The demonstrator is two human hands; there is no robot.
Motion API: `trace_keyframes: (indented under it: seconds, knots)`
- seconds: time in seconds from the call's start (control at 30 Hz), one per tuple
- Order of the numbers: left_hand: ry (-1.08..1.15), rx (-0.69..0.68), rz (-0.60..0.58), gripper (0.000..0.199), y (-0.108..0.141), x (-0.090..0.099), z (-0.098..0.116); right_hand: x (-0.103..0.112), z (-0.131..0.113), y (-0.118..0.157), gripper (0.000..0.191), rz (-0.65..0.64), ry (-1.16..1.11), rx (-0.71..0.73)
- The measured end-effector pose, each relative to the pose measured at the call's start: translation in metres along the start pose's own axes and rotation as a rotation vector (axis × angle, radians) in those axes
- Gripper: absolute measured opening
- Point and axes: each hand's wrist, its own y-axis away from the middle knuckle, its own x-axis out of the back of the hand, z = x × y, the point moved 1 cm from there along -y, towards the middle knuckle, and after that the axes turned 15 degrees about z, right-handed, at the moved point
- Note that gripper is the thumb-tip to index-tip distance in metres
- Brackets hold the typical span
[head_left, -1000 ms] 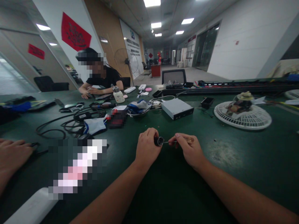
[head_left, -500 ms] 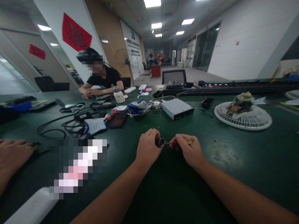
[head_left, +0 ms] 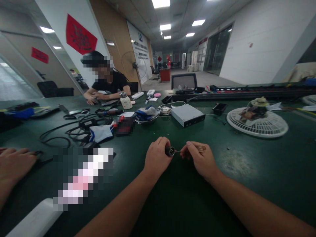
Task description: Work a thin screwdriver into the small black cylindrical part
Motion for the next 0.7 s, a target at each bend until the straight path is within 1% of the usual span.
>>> trace_keyframes:
  seconds: [0.07,0.13,0.3,0.37,0.57,0.7]
  knots:
    - [0.020,-0.003,-0.007,0.016,0.0001,0.0002,0.0002,0.0004,0.0001,0.0003,0.042,0.045,0.014,0.008]
    - [0.034,0.005,-0.008,0.016,0.0003,0.0002,-0.0001,0.0010,-0.0002,0.0003,0.041,0.043,0.017,0.029]
    - [0.033,0.021,-0.005,0.017,0.0007,-0.0003,-0.0007,0.0010,-0.0019,0.0000,0.042,-0.092,0.004,0.051]
    - [0.032,0.024,-0.010,0.017,0.0004,0.0001,0.0002,0.0003,-0.0024,0.0000,0.044,-0.105,-0.009,0.042]
    - [0.027,0.049,-0.035,0.016,-0.0013,0.0031,0.0039,-0.0009,-0.0004,0.0005,0.045,0.021,0.027,0.015]
    - [0.028,0.048,-0.033,0.017,-0.0009,0.0032,0.0036,0.0012,0.0003,0.0018,0.045,0.097,0.046,0.051]
